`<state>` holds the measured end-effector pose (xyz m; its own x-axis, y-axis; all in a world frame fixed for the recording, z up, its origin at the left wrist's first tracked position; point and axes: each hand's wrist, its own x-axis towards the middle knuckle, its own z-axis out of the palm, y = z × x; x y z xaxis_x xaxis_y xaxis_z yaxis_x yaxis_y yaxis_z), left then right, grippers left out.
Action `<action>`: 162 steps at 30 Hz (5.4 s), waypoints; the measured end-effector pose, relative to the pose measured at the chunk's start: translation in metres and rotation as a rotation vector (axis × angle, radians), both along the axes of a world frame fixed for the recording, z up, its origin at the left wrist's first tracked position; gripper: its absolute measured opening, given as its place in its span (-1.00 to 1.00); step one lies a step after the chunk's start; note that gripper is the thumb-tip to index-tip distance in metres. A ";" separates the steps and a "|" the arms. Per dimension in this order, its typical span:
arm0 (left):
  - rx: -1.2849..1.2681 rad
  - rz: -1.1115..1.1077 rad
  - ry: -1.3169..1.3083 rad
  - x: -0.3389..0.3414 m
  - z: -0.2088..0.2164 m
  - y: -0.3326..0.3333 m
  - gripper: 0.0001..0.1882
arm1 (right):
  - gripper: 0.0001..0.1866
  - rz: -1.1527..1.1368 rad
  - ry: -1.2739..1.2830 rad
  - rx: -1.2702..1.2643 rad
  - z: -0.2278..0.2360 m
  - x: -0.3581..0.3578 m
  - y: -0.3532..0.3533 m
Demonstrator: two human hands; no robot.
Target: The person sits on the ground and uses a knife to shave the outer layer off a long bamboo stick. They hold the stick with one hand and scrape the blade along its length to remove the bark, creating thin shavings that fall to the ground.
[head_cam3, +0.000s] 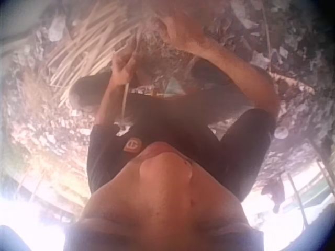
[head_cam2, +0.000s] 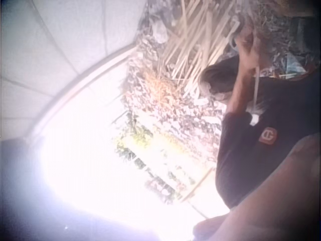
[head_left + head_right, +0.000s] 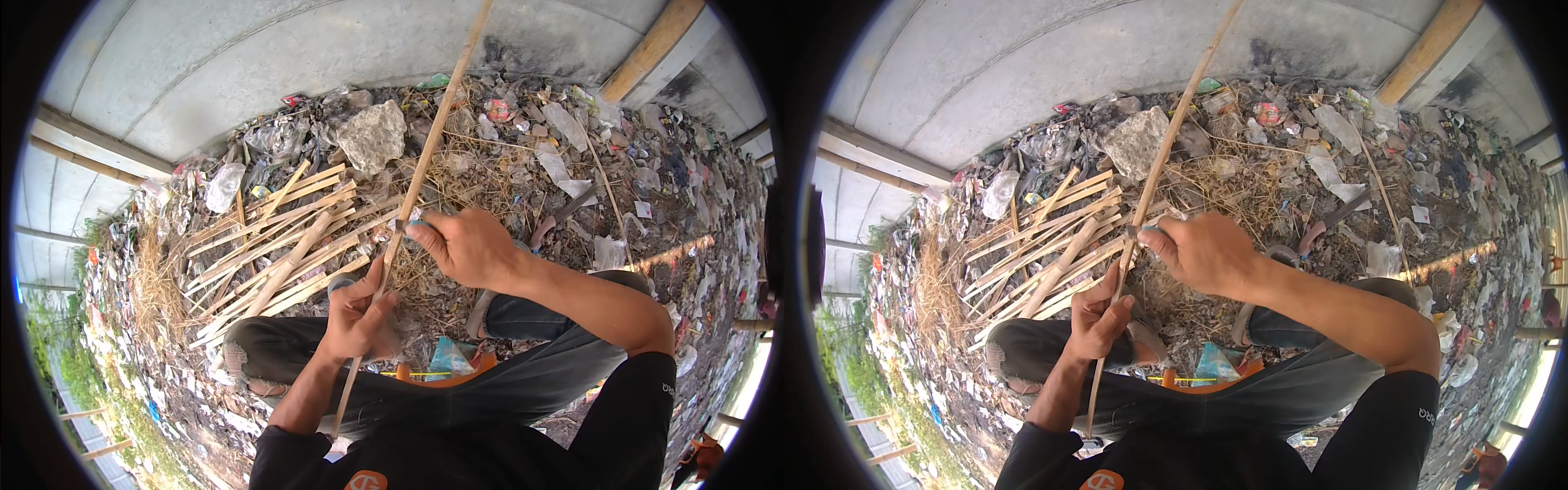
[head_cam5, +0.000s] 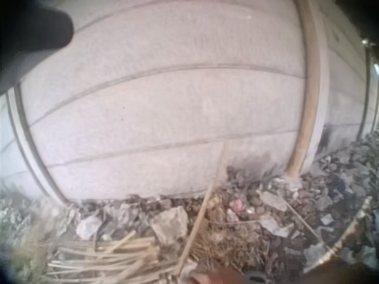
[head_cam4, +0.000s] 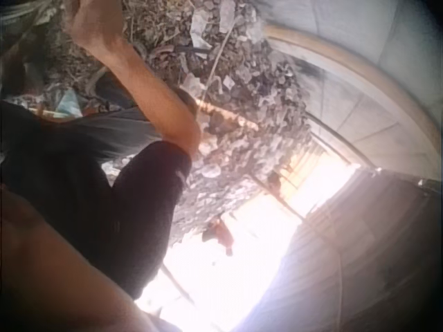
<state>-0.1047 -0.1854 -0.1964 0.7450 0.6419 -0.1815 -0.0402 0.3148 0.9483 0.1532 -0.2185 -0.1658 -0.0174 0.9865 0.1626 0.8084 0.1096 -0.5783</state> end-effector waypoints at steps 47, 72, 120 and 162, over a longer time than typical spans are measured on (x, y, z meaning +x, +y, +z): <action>-0.070 -0.091 -0.018 -0.006 -0.001 -0.013 -0.37 | -0.59 -0.117 0.663 -0.203 0.017 0.004 0.001; -0.006 -0.108 0.022 -0.013 -0.005 -0.016 -0.36 | -0.16 -0.331 0.596 -0.025 0.023 0.050 0.017; 0.165 0.093 0.122 0.006 0.002 -0.010 -0.41 | -0.47 -0.089 0.152 -0.041 0.004 -0.002 0.003; 0.184 -0.005 0.175 -0.018 -0.016 -0.005 -0.40 | -0.39 -0.137 0.115 -0.063 0.006 0.015 0.019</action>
